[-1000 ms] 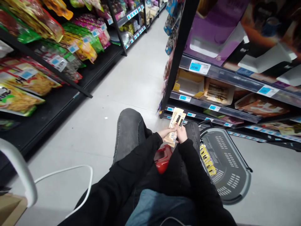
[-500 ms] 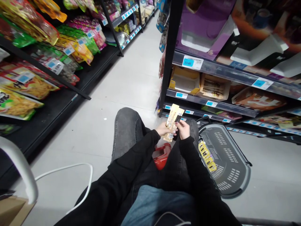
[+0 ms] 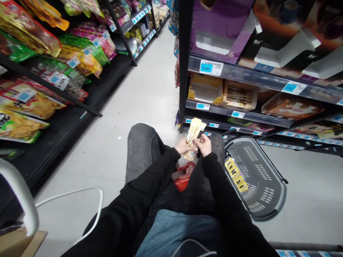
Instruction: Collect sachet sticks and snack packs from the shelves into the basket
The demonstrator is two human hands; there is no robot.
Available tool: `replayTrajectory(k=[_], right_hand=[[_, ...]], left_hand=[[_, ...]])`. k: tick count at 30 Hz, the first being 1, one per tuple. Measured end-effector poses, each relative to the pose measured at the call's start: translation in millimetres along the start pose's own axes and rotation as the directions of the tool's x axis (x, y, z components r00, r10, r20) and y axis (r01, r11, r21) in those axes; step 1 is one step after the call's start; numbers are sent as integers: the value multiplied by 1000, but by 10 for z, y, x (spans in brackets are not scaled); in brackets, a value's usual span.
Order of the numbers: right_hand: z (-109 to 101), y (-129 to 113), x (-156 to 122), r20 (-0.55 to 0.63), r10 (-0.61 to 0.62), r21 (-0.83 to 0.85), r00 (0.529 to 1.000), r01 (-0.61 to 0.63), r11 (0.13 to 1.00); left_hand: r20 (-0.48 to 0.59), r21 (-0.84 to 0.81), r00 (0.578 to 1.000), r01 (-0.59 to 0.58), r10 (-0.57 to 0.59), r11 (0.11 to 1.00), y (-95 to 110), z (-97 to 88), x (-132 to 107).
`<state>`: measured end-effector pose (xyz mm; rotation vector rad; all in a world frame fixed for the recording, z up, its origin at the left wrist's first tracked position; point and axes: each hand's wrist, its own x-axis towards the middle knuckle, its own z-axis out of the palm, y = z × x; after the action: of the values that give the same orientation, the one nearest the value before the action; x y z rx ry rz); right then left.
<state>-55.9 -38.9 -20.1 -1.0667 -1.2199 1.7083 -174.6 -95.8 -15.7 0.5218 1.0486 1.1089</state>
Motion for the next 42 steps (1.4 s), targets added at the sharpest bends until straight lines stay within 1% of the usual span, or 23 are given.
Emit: replayTrajectory(k=[4,8,11,13,14,16,18,20,21,22,25,27,28,30,34,36,38,42], right_hand=[[-12,3,-1,-30,4,-35,1000,-5,999],[-101,55,34,-82,-53,-7,995,52,999],[-177,83,81,-202,-61,85,978,79,993],[-223,91,112,-308,-34,141,951,81,987],[-242,97,124,-349,-19,149,937,75,986],[-265,122,139,-376,-3,110,927,48,993],[-256,169,137,-341,-35,-5,939,35,999],[-212,221,119,-277,-92,-134,956,56,989],[-180,240,105,-246,-115,-170,963,74,983],[-144,252,90,-216,-126,-177,968,88,980],[-49,232,43,-107,-109,-105,988,98,990],[-16,193,20,-65,-104,-104,992,97,990],[-10,175,13,-66,-102,-118,993,93,989],[-13,151,7,-115,-91,-109,989,79,991],[-31,149,18,-232,-37,82,972,57,995],[-26,156,22,-254,7,127,967,26,992],[-2,160,17,-252,18,125,968,14,992],[87,142,-22,-187,8,161,982,23,987]], left_hand=[[-24,4,999,-36,36,999,-56,-10,29],[-62,-22,994,-90,89,996,-53,-22,55],[-88,-42,991,-109,105,993,-31,-34,62],[-92,-55,991,-103,97,993,-15,-41,55],[-87,-60,992,-92,86,994,-9,-44,50],[-80,-63,994,-73,68,995,0,-48,41],[-86,-59,994,-73,68,996,-2,-49,42],[-100,-49,991,-96,90,994,-15,-49,56],[-103,-45,990,-105,100,993,-24,-51,66],[-107,-40,988,-112,107,993,-34,-54,76],[-129,-13,984,-127,124,992,-56,-74,103],[-145,11,981,-130,131,991,-60,-86,110],[-149,21,980,-131,132,991,-58,-88,110],[-148,32,980,-134,137,990,-45,-80,105],[-168,106,971,-153,169,983,-7,-51,91],[-179,146,969,-145,171,979,-3,-50,86],[-179,172,969,-142,173,975,-18,-58,82],[-216,312,950,-151,225,938,-78,-66,73]])
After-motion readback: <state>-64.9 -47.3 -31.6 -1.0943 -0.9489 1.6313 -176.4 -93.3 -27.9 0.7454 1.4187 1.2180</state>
